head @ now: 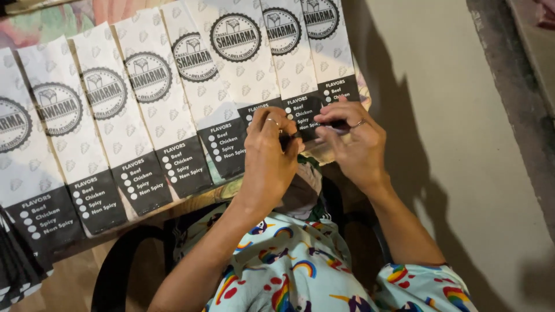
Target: Applying glue to the edges of paper shawarma sleeves and stacking them for assembly.
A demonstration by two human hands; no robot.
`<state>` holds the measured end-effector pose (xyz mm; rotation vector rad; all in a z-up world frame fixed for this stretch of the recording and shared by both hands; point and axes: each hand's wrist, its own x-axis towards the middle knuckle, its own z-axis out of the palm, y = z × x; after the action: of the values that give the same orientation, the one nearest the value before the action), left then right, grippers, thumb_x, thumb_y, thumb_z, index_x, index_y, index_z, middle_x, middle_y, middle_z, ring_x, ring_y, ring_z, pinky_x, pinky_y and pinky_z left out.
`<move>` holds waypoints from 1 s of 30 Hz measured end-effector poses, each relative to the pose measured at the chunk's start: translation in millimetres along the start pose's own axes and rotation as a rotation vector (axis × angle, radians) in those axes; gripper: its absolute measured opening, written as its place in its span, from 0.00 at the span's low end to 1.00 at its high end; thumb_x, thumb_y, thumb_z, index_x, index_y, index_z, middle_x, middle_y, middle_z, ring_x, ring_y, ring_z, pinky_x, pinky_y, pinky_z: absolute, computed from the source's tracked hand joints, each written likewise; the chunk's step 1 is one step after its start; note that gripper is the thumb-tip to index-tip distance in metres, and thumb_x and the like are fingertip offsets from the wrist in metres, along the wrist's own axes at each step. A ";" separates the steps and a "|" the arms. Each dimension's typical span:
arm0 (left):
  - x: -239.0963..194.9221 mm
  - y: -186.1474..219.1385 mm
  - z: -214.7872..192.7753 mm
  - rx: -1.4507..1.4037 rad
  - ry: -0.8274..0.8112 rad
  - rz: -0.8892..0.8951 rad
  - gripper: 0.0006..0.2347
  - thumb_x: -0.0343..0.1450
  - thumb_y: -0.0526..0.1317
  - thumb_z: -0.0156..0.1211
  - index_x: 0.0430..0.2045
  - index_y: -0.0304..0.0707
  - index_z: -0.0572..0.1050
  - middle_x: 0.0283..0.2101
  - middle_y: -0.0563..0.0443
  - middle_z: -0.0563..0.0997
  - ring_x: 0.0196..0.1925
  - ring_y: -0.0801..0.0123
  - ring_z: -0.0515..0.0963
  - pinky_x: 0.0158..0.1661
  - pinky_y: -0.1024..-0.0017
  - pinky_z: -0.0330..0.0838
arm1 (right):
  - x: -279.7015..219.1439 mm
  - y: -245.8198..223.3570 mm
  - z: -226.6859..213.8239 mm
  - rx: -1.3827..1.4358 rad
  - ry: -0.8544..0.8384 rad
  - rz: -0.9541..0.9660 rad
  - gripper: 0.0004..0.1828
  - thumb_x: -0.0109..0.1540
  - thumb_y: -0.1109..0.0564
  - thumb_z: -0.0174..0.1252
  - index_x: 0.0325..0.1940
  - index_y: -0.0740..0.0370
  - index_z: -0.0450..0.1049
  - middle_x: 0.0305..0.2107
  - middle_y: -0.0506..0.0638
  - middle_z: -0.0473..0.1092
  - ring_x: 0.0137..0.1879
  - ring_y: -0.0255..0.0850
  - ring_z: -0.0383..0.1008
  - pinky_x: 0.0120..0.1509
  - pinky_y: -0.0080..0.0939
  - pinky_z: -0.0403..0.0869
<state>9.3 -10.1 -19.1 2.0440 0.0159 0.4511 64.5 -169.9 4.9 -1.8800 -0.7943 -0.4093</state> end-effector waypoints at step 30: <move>-31.8 -0.3 -70.8 0.232 0.103 0.339 0.08 0.65 0.25 0.69 0.35 0.29 0.78 0.47 0.41 0.78 0.56 0.50 0.79 0.60 0.60 0.69 | -7.4 -29.6 25.9 -0.009 -0.070 -0.208 0.07 0.60 0.68 0.69 0.42 0.70 0.81 0.42 0.61 0.79 0.50 0.57 0.81 0.61 0.53 0.79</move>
<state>-43.0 43.5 1.2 2.2576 -0.2281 0.7967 37.1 -141.1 9.3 -1.8347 -1.0416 -0.4787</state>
